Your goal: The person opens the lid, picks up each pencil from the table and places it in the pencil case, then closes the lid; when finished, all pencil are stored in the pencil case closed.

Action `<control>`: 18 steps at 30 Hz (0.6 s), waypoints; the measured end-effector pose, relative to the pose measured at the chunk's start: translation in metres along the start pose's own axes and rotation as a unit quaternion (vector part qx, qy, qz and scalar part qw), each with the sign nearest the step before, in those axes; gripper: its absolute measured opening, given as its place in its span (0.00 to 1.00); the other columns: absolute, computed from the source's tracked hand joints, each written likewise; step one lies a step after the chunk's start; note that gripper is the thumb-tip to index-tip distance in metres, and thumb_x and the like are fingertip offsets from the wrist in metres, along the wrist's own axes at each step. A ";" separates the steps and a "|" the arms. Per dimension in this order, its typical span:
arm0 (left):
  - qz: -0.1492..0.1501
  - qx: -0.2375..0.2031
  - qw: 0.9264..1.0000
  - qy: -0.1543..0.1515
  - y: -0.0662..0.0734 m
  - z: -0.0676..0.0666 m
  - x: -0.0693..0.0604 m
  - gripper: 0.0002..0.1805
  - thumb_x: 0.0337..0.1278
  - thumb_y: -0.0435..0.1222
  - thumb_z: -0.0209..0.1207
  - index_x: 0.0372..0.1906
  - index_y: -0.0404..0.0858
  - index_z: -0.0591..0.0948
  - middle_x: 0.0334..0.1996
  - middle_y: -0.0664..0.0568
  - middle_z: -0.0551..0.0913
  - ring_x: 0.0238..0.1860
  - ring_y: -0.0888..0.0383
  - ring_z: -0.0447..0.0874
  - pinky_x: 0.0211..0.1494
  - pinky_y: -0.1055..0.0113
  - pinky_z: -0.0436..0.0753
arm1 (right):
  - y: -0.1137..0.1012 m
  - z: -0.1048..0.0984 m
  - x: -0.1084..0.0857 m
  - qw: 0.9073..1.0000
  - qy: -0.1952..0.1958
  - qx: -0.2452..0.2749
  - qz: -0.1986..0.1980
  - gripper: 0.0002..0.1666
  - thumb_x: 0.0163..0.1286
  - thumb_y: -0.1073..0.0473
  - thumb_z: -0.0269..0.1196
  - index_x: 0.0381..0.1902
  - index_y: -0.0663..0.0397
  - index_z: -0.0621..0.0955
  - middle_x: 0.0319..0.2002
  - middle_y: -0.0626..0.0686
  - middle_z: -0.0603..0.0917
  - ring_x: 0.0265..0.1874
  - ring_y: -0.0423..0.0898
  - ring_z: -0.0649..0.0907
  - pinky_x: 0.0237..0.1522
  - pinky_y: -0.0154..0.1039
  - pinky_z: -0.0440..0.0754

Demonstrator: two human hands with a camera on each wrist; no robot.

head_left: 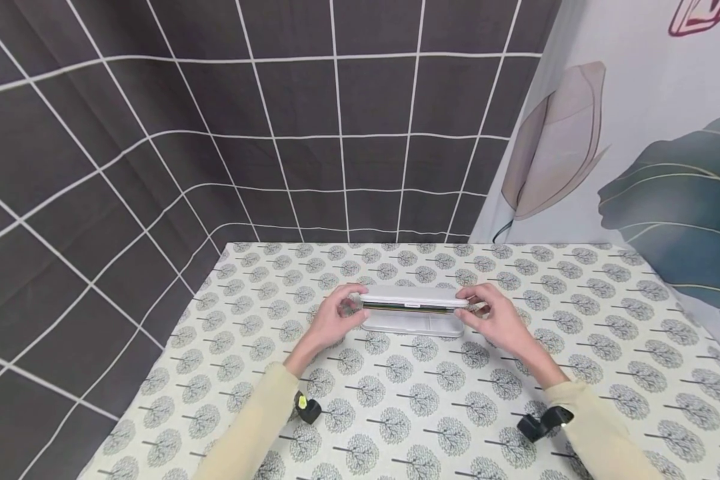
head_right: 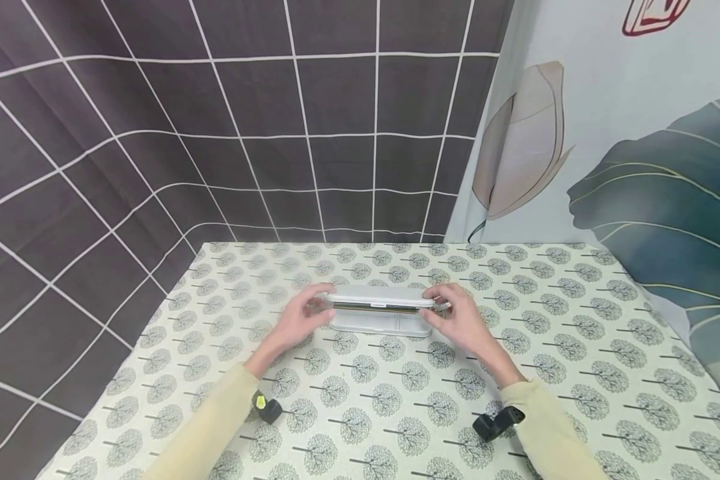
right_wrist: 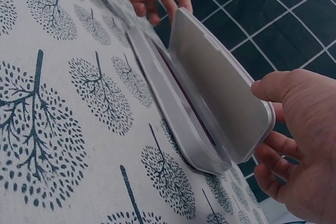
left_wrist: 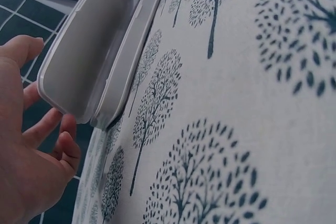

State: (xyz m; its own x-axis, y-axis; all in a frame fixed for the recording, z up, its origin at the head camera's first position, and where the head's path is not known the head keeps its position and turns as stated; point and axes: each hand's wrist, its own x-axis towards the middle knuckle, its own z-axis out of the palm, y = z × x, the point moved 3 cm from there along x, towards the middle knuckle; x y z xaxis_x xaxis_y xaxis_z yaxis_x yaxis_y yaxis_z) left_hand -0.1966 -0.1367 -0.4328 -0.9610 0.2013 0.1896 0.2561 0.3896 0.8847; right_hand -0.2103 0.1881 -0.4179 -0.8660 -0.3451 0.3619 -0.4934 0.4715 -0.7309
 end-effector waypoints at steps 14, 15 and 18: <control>0.004 -0.016 1.000 0.014 -0.004 0.005 -0.004 0.18 0.59 0.36 0.66 0.55 0.39 0.82 0.64 0.45 0.75 0.47 0.49 0.79 0.49 0.56 0.76 | 0.003 0.007 -0.007 1.000 0.019 -0.009 0.004 0.15 0.60 0.70 0.70 0.46 0.63 0.82 0.43 0.59 0.80 0.39 0.55 0.81 0.41 0.43 0.84; 0.000 -0.017 1.000 0.015 -0.005 0.005 -0.004 0.18 0.59 0.36 0.66 0.54 0.39 0.82 0.64 0.45 0.75 0.47 0.50 0.78 0.49 0.56 0.76 | 0.003 0.007 -0.008 1.000 0.020 -0.011 0.007 0.14 0.61 0.69 0.70 0.46 0.63 0.82 0.42 0.59 0.79 0.39 0.55 0.81 0.41 0.43 0.84; -0.010 -0.017 1.000 0.019 -0.006 0.007 -0.005 0.17 0.59 0.35 0.66 0.53 0.39 0.82 0.64 0.46 0.75 0.46 0.52 0.79 0.50 0.58 0.77 | 0.003 0.009 -0.009 0.999 0.025 -0.013 0.015 0.14 0.61 0.68 0.70 0.45 0.63 0.83 0.41 0.58 0.79 0.38 0.53 0.80 0.41 0.42 0.83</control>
State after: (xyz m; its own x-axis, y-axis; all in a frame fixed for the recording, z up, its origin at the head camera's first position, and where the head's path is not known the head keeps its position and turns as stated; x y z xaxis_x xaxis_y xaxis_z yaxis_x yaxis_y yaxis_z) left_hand -0.1925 -0.1339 -0.4415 -0.9694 0.1598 0.1866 0.2334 0.3631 0.9020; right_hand -0.2031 0.1855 -0.4285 -0.8827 -0.2904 0.3695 -0.4693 0.5022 -0.7264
